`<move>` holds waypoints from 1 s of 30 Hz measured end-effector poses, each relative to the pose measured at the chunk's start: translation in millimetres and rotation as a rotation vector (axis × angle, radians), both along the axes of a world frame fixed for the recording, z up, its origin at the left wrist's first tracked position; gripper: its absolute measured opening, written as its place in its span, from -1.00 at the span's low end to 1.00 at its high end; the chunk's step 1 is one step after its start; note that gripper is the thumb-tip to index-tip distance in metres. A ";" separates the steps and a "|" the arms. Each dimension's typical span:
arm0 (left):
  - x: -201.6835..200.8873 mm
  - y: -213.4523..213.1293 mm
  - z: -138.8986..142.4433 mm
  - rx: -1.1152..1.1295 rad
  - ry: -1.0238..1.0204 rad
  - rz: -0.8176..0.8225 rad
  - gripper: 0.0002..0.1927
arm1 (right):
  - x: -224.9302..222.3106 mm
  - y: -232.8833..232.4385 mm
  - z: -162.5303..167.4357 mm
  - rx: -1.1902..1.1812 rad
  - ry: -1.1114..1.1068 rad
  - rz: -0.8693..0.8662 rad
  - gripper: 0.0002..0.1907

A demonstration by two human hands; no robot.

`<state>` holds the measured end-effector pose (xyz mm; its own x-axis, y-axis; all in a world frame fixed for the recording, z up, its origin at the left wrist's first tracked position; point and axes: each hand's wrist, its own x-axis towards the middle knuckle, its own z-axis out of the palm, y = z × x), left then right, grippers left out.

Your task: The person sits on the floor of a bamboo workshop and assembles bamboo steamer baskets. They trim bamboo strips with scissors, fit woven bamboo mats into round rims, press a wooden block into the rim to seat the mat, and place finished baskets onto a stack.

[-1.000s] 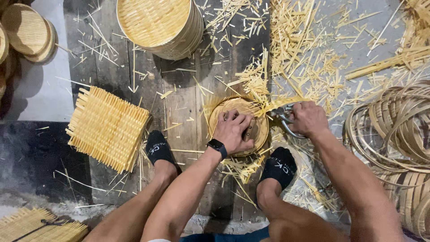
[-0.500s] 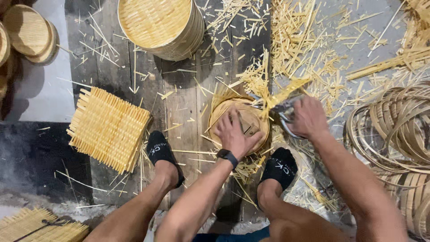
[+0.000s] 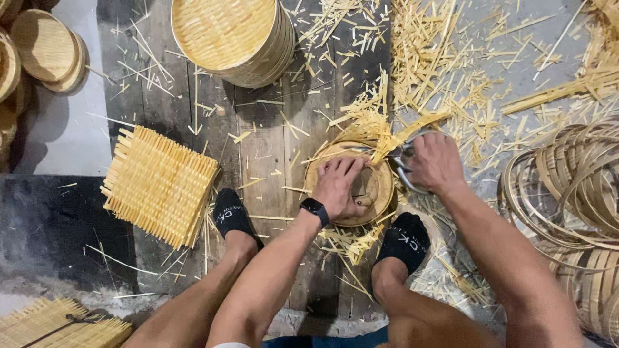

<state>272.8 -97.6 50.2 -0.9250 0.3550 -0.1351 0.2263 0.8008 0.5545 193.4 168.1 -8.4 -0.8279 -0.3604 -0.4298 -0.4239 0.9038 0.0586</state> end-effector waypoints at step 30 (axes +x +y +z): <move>-7.7 6.8 -23.6 0.244 0.109 -0.346 -0.78 | -7.8 19.3 6.5 0.051 -0.152 0.039 -0.67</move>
<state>265.1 -90.8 26.6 -0.7499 0.6563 0.0831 0.5264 0.5159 0.6759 185.6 187.4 -2.0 -0.7375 -0.3658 -0.5676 -0.4662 0.8840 0.0360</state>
